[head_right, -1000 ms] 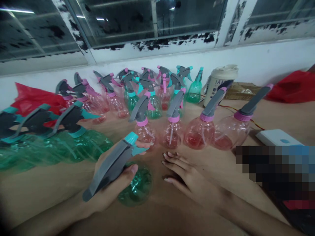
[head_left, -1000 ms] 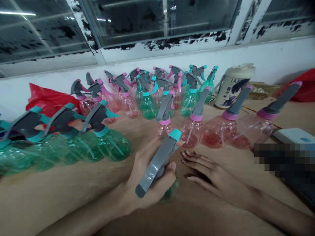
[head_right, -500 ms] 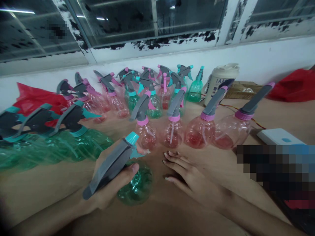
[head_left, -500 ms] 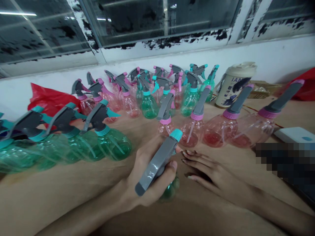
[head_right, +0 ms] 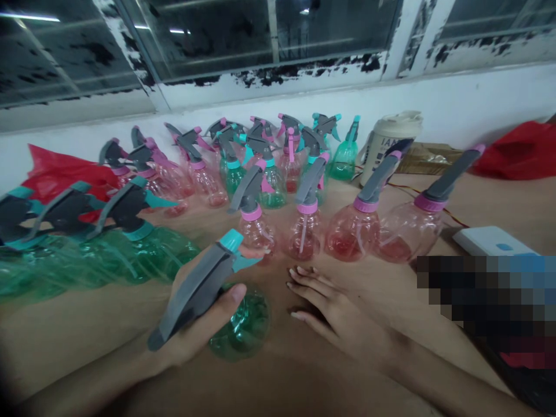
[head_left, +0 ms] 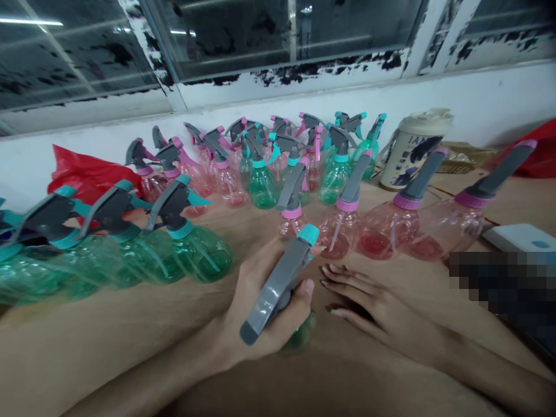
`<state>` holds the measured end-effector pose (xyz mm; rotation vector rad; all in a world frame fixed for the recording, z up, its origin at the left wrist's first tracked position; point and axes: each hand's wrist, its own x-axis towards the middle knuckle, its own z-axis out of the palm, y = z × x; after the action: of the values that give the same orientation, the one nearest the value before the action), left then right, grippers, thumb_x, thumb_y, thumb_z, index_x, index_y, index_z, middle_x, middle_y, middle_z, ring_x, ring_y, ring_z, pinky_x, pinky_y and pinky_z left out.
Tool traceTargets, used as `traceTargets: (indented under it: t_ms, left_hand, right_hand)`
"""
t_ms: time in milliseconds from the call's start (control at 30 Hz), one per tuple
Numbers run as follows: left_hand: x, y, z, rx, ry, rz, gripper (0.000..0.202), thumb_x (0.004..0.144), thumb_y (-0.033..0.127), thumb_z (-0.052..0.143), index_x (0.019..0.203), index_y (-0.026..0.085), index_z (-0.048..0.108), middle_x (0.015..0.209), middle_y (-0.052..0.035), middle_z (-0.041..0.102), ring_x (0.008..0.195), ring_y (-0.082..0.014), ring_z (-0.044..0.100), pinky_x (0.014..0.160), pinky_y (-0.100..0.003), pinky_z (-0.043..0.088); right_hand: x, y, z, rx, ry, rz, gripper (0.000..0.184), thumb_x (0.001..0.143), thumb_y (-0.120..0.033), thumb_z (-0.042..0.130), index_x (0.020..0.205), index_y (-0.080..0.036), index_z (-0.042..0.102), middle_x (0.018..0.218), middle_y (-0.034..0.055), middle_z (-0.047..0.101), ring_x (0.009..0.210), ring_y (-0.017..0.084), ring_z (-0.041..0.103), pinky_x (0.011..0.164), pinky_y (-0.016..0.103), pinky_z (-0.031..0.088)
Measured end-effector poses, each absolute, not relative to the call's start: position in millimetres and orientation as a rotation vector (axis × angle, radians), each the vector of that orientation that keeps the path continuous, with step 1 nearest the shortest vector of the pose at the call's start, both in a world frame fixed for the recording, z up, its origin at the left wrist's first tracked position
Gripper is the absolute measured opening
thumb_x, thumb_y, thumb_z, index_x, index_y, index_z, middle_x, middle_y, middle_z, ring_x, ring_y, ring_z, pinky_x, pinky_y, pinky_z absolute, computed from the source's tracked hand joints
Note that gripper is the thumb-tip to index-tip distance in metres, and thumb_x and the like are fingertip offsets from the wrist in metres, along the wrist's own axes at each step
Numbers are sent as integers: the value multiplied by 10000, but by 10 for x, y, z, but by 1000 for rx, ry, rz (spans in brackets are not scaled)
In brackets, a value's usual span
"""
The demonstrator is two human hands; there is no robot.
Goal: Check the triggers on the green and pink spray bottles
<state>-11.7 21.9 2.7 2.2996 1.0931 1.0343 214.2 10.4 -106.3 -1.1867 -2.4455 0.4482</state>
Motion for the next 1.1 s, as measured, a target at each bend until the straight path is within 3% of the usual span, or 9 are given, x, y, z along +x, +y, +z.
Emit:
traceTargets:
  t_ms: [300, 700, 933, 1100]
  left_hand:
    - [-89, 231, -4, 2302, 1016, 1094, 315, 689, 125, 563, 958, 264, 478, 830, 1, 593, 781, -189, 610, 749, -345, 539]
    - [-100, 234, -4, 2315, 1028, 1058, 346, 675, 170, 611, 977, 271, 475, 792, 2, 595, 719, -207, 616, 688, -362, 546]
    - [-118, 289, -71, 2392, 856, 1092, 476, 672, 135, 633, 1099, 259, 465, 998, -31, 610, 900, -213, 617, 804, -361, 522]
    - [-123, 322, -65, 2437, 811, 1096, 415, 708, 147, 601, 1094, 232, 477, 986, -44, 613, 890, -210, 617, 788, -359, 529]
  right_hand:
    - [2134, 78, -1023, -1192, -2438, 452, 458, 900, -384, 461, 1338, -259, 417, 1382, 34, 457, 1287, 215, 377, 1055, 444, 350]
    - [2152, 92, -1047, -1191, -2490, 434, 464, 910, -392, 438, 1349, -247, 399, 1407, 27, 423, 1299, 203, 356, 1063, 431, 342]
    - [2146, 75, -1020, -1205, -2466, 437, 453, 906, -387, 448, 1335, -246, 422, 1395, 25, 441, 1296, 195, 362, 1064, 413, 340]
    - [2137, 68, -1014, -1215, -2453, 460, 465, 903, -385, 455, 1344, -244, 411, 1396, 29, 439, 1291, 197, 369, 1065, 412, 338]
